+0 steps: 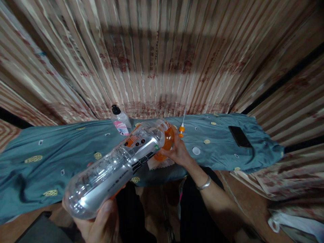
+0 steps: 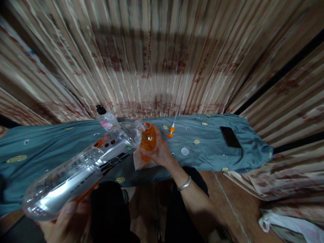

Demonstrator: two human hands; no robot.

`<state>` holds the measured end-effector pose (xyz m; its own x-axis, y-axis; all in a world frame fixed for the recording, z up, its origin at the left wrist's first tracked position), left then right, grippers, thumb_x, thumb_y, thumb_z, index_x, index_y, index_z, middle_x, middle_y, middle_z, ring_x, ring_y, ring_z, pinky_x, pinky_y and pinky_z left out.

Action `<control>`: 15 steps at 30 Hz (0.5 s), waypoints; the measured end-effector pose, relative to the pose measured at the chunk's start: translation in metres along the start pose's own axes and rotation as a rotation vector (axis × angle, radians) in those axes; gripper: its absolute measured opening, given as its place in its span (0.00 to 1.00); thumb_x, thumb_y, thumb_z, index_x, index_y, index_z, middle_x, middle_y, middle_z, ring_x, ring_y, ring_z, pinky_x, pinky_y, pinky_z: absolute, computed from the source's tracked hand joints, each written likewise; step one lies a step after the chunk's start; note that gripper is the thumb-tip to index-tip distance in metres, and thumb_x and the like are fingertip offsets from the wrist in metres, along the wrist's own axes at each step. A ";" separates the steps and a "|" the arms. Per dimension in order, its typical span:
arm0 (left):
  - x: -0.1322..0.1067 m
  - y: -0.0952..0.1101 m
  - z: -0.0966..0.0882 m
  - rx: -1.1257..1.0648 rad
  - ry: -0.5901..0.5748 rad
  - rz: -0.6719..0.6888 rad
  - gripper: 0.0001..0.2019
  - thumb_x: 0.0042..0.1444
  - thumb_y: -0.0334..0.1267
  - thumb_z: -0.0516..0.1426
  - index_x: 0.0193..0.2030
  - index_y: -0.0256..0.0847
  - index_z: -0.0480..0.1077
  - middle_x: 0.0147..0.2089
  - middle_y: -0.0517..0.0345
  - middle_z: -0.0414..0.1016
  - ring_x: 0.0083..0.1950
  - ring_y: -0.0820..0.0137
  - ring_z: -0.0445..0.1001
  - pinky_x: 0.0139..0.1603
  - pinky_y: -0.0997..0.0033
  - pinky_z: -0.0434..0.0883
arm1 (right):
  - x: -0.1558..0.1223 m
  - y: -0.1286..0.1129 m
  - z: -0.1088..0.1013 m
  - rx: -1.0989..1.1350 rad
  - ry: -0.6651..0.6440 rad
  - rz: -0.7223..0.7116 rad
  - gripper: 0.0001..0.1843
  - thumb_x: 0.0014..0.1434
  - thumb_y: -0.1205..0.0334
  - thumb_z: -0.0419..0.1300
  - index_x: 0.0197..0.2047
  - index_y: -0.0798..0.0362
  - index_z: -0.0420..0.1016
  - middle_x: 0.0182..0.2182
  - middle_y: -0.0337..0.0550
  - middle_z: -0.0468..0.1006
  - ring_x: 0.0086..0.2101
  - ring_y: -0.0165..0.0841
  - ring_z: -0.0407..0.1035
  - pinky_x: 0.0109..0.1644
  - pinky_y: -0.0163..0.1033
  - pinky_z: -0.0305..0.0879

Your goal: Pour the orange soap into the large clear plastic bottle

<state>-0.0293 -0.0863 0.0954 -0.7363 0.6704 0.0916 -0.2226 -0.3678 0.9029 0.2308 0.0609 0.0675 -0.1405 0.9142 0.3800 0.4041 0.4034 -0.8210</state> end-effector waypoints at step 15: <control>0.000 0.000 0.001 -0.011 -0.050 0.028 0.39 0.38 0.51 0.83 0.60 0.74 0.82 0.69 0.73 0.82 0.74 0.58 0.76 0.50 0.68 0.86 | -0.001 0.003 0.002 -0.008 0.012 -0.031 0.62 0.58 0.54 0.80 0.84 0.48 0.49 0.73 0.59 0.77 0.69 0.55 0.77 0.74 0.60 0.76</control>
<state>-0.0284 -0.0857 0.0954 -0.7095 0.6911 0.1378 -0.2096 -0.3936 0.8950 0.2309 0.0609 0.0637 -0.1426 0.9009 0.4100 0.4069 0.4310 -0.8054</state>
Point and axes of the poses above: each hand's wrist, its own x-axis towards the middle knuckle, its own z-axis out of the palm, y = z × x, the point moved 5 cm from there along x, towards the middle knuckle
